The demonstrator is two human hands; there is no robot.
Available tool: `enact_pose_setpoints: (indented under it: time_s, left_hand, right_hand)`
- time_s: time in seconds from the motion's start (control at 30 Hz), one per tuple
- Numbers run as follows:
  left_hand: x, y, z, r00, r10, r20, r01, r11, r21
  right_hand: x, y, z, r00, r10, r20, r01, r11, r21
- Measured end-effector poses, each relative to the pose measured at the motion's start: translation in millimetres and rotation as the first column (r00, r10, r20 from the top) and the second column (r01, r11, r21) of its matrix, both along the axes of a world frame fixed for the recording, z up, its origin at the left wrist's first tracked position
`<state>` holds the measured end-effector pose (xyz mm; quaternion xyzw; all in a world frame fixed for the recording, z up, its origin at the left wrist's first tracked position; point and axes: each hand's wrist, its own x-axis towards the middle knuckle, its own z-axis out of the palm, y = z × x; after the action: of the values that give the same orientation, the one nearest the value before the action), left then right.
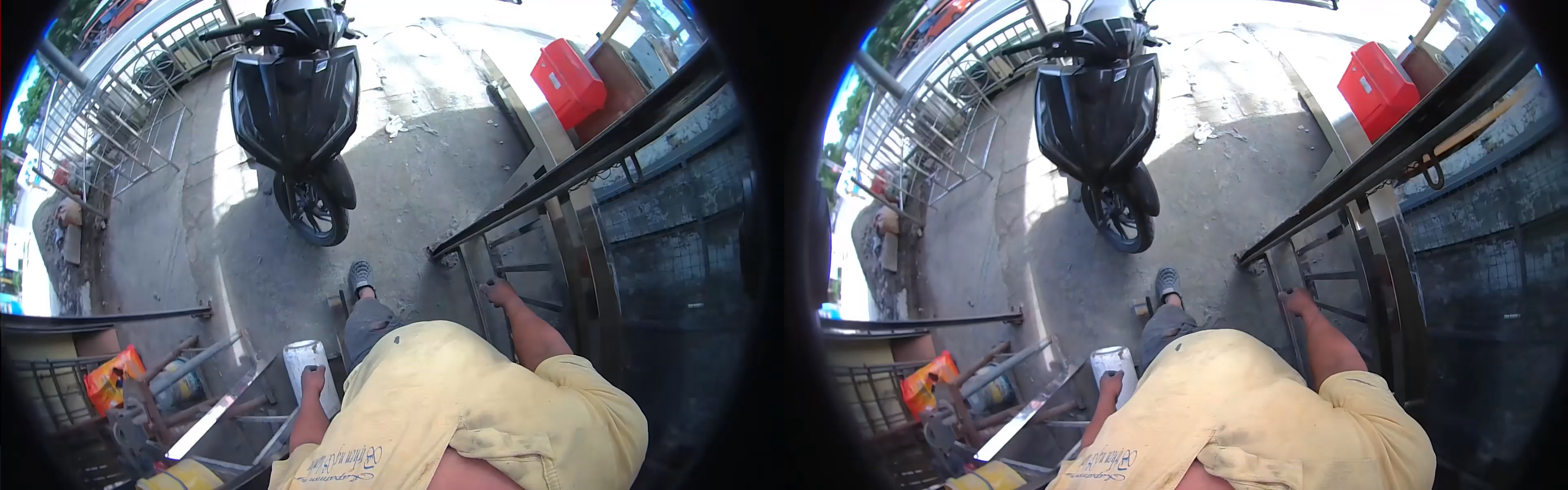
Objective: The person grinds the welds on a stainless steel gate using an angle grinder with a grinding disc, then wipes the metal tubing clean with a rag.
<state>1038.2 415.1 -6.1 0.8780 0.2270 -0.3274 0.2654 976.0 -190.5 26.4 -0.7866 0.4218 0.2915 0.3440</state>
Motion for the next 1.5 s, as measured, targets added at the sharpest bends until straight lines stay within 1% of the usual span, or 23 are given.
enact_pose_setpoints:
  time_s: [0.03,0.1,0.2,0.23,0.3,0.37,0.4,0.47,0.57,0.63,0.7,0.87,0.93,0.97,1.0,1.03,1.07,1.1,1.17,1.27,1.37,1.43,1.5]
  left_hand:
    - [42,-4,4,0.997,-0.059,-0.056,0.059,0.998,0.006]
    - [129,4,-41,0.977,-0.135,-0.163,0.142,0.989,0.029]
    - [273,-65,43,0.902,-0.415,0.116,0.417,0.909,0.005]
    - [315,-90,60,0.872,-0.47,0.137,0.478,0.878,-0.032]
    - [381,-139,80,0.801,-0.576,0.165,0.595,0.796,-0.111]
    - [433,-197,75,0.692,-0.684,0.231,0.721,0.67,-0.178]
    - [456,-234,73,0.633,-0.724,0.273,0.774,0.598,-0.21]
    - [476,-322,99,0.626,-0.719,0.3,0.779,0.561,-0.282]
    - [484,-425,99,0.546,-0.751,0.371,0.834,0.445,-0.327]
    - [504,-478,41,0.541,-0.786,0.3,0.819,0.412,-0.399]
    - [521,-519,18,0.498,-0.822,0.278,0.835,0.368,-0.409]
    - [572,-595,54,0.637,-0.77,0.033,0.684,0.546,-0.484]
    - [595,-605,46,0.723,-0.685,-0.085,0.579,0.668,-0.467]
    - [609,-613,44,0.711,-0.69,-0.132,0.607,0.698,-0.38]
    - [625,-617,36,0.662,-0.741,-0.115,0.683,0.659,-0.315]
    - [649,-625,22,0.522,-0.845,-0.118,0.823,0.535,-0.189]
    - [674,-636,8,0.271,-0.956,-0.109,0.959,0.278,-0.055]
    - [691,-650,7,0.156,-0.986,-0.055,0.987,0.154,0.035]
    - [723,-689,0,0.102,-0.988,-0.115,0.995,0.1,0.027]
    - [761,-764,-5,0.062,-0.994,-0.088,0.998,0.06,0.019]
    - [799,-843,-11,-0.062,-0.998,-0.03,0.997,-0.061,-0.043]
    - [821,-900,-2,-0.129,-0.991,-0.036,0.99,-0.127,-0.067]
    - [831,-949,23,-0.157,-0.986,0.051,0.986,-0.159,-0.038]
  right_hand:
    - [7,-3,2,0.997,-0.074,0.022,0.075,0.996,-0.042]
    - [20,-14,16,0.991,-0.13,0.041,0.134,0.985,-0.111]
    - [49,-16,20,0.984,-0.156,0.091,0.168,0.974,-0.155]
    - [52,-16,23,0.975,-0.187,0.123,0.206,0.966,-0.159]
    - [44,-9,24,0.96,-0.252,0.123,0.271,0.945,-0.182]
    - [45,-2,17,0.945,-0.315,0.091,0.328,0.918,-0.224]
    - [43,1,13,0.949,-0.301,0.091,0.314,0.919,-0.237]
    - [24,10,2,0.961,-0.266,0.07,0.276,0.925,-0.261]
    - [3,-8,-10,0.937,-0.33,-0.109,0.327,0.944,-0.046]
    - [-7,-20,-21,0.91,-0.372,-0.181,0.384,0.923,0.03]
    - [-11,-28,-19,0.861,-0.464,-0.208,0.479,0.877,0.03]
    - [-1,-36,-10,0.628,-0.768,-0.123,0.76,0.64,-0.115]
    - [9,-37,-8,0.527,-0.847,-0.071,0.831,0.531,-0.164]
    - [13,-40,-8,0.482,-0.875,-0.048,0.857,0.482,-0.183]
    - [17,-43,-6,0.435,-0.9,-0.032,0.881,0.433,-0.193]
    - [24,-48,-5,0.385,-0.923,-0.011,0.904,0.379,-0.198]
    - [31,-50,-3,0.329,-0.944,0.0,0.924,0.323,-0.204]
    - [39,-51,-2,0.265,-0.964,0.009,0.944,0.258,-0.205]
    - [56,-42,1,0.133,-0.991,0.01,0.965,0.127,-0.228]
    - [91,-15,10,-0.083,-0.996,-0.019,0.959,-0.075,-0.273]
    - [139,17,25,-0.267,-0.962,-0.061,0.916,-0.234,-0.325]
    - [170,25,35,-0.356,-0.932,-0.068,0.885,-0.313,-0.345]
    - [197,27,42,-0.414,-0.909,-0.056,0.858,-0.368,-0.358]
